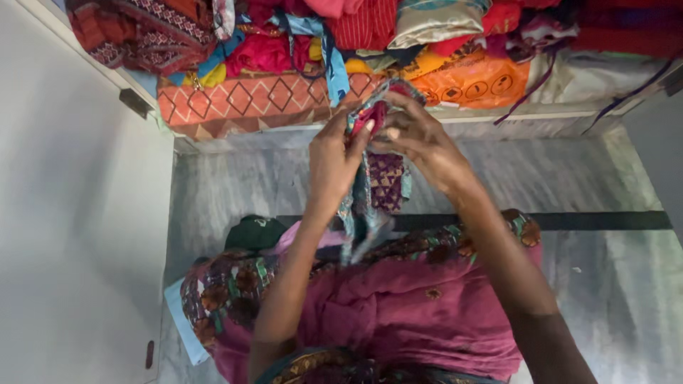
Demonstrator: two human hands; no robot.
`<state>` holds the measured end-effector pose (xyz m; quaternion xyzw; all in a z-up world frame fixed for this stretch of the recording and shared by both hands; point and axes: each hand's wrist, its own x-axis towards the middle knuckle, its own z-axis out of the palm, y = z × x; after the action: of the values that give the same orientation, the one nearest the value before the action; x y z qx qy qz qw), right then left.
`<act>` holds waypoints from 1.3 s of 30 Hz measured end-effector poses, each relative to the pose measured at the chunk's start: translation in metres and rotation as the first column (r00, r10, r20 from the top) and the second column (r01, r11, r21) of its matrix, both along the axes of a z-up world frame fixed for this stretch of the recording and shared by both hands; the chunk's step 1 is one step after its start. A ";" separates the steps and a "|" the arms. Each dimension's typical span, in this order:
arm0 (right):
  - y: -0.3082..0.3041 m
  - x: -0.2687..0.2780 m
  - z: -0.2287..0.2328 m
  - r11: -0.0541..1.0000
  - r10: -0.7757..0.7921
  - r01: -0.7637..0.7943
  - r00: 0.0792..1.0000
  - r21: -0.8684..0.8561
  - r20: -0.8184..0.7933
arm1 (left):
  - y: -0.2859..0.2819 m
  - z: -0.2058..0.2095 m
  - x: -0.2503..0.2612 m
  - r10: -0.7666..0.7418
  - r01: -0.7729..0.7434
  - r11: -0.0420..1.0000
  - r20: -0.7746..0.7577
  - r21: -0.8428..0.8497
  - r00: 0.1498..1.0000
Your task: The person sits on the floor and folds several pieces of clothing, including a light green floral garment, a purple patterned cloth, and a blue floral piece. The person smooths and folds each item by hand, stacking them into a small pile.
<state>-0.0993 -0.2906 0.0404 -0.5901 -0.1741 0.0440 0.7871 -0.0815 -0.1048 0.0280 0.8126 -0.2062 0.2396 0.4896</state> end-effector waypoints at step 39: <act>-0.040 0.048 0.025 0.407 -0.091 0.794 0.528 -0.452 0.845 | 0.005 -0.233 0.036 0.041 -0.051 0.983 0.060 0.176 0.997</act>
<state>-0.0513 -0.3302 0.0658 -0.8676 -0.2374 -0.3484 0.2636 -0.0460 -0.0998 -0.2051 0.8505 -0.2217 0.2544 0.4034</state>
